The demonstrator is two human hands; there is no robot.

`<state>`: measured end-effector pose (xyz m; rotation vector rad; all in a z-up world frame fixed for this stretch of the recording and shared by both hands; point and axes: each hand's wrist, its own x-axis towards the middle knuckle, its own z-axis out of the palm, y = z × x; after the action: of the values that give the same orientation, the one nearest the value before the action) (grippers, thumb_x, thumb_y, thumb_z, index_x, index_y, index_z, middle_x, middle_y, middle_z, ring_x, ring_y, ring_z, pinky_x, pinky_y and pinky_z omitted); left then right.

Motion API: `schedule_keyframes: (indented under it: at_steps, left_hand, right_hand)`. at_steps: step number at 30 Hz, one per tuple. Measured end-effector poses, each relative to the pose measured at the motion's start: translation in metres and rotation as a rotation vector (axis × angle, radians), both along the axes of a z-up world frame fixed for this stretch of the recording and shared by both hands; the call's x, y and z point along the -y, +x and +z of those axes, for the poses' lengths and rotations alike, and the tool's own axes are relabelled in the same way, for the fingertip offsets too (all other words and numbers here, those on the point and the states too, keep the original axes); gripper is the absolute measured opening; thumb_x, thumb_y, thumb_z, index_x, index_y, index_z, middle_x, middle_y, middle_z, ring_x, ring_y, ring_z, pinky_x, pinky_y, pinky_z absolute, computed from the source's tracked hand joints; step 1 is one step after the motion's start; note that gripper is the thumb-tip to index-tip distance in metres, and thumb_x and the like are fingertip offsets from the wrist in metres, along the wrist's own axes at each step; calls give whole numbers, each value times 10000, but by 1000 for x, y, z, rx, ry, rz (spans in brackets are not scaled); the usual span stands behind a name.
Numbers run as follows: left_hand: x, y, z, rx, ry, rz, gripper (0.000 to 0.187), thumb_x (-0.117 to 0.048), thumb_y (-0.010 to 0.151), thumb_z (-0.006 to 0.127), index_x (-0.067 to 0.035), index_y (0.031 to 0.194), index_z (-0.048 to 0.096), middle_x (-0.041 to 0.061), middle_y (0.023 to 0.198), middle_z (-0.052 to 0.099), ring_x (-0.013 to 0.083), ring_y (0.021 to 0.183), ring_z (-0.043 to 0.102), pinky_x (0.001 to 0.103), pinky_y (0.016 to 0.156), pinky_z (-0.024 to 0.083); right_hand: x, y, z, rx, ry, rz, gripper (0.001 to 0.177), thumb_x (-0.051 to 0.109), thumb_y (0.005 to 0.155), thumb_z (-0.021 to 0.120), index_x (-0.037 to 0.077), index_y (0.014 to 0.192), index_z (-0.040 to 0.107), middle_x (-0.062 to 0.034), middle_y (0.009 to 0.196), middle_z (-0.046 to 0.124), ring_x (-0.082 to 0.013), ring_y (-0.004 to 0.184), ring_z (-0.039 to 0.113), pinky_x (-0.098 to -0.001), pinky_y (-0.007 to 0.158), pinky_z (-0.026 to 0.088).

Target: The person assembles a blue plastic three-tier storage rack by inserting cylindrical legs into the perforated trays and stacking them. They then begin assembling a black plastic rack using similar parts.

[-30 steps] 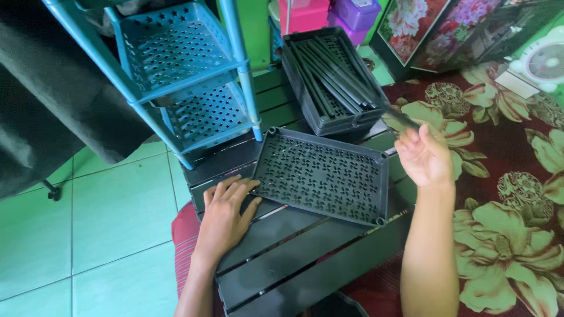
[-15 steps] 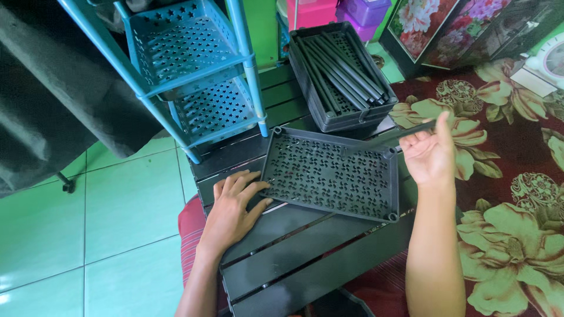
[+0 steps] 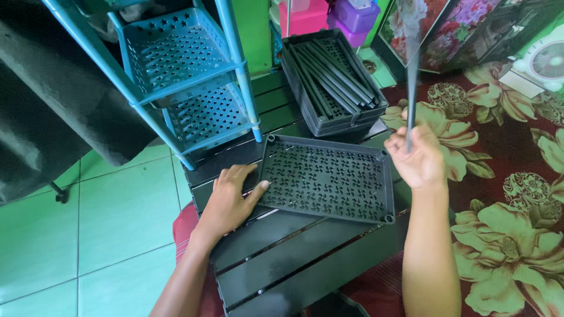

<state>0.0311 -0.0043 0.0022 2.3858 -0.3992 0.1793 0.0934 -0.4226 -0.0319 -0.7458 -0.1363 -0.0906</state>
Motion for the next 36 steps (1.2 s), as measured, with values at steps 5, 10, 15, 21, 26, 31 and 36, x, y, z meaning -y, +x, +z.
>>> schedule_keyframes:
  at_steps: [5, 10, 15, 21, 26, 31, 36]
  left_hand:
    - [8, 19, -2, 36, 165, -6, 550, -407, 910, 711, 2, 1272, 646, 159, 1176, 600, 351, 1086, 540, 460, 947, 425]
    - [11, 26, -15, 55, 159, 4, 442, -290, 864, 698, -6, 1202, 674, 152, 1156, 605, 352, 1094, 529, 457, 952, 417]
    - [13, 23, -19, 17, -75, -19, 385, -154, 899, 684, 20, 1230, 593, 179, 1111, 631, 313, 1009, 611, 429, 888, 493]
    - [13, 10, 6, -364, -707, -97, 697, 6, 872, 637, -38, 1487, 313, 250, 1237, 524, 191, 888, 630, 352, 768, 560]
    - [7, 9, 35, -417, -1016, -277, 1126, 17, 769, 627, -174, 1647, -50, 192, 1633, 270, 251, 1153, 541, 364, 901, 476]
    - [12, 12, 44, -318, -1029, -403, 1014, -138, 871, 677, -76, 1703, 102, 165, 1760, 175, 257, 1619, 196, 358, 1263, 194]
    - [28, 31, 39, -396, -1190, -192, 782, -373, 975, 543, -109, 1644, 234, 128, 1614, 379, 241, 1416, 428, 355, 1161, 353]
  right_hand:
    - [-15, -4, 5, 102, -304, 80, 246, -17, 938, 690, 30, 1178, 656, -105, 1148, 705, -216, 1121, 668, -420, 1029, 506]
    - [-24, 4, 4, -4, -446, -51, 310, 264, 1049, 525, -1, 1067, 685, -132, 1062, 724, -226, 1012, 682, -403, 942, 541]
    - [-19, 7, 2, -42, -478, -165, 556, 435, 1187, 417, -45, 1094, 682, -23, 820, 526, -150, 799, 539, -336, 810, 491]
    - [-19, 3, -4, -15, -427, -82, 583, 484, 1172, 387, -33, 1118, 652, -13, 756, 479, -142, 716, 480, -332, 732, 443]
    - [-30, 3, -3, 32, -496, 152, 403, 388, 1129, 438, 11, 1180, 570, -121, 895, 645, -223, 872, 613, -383, 859, 497]
    - [-51, 4, -4, 89, -604, 211, 355, 306, 1075, 468, 24, 1256, 585, -201, 1126, 707, -253, 1006, 645, -399, 975, 471]
    - [-56, 2, -2, 91, -512, 216, 374, 318, 1068, 493, 29, 1285, 590, -207, 1154, 705, -254, 1040, 639, -389, 1008, 454]
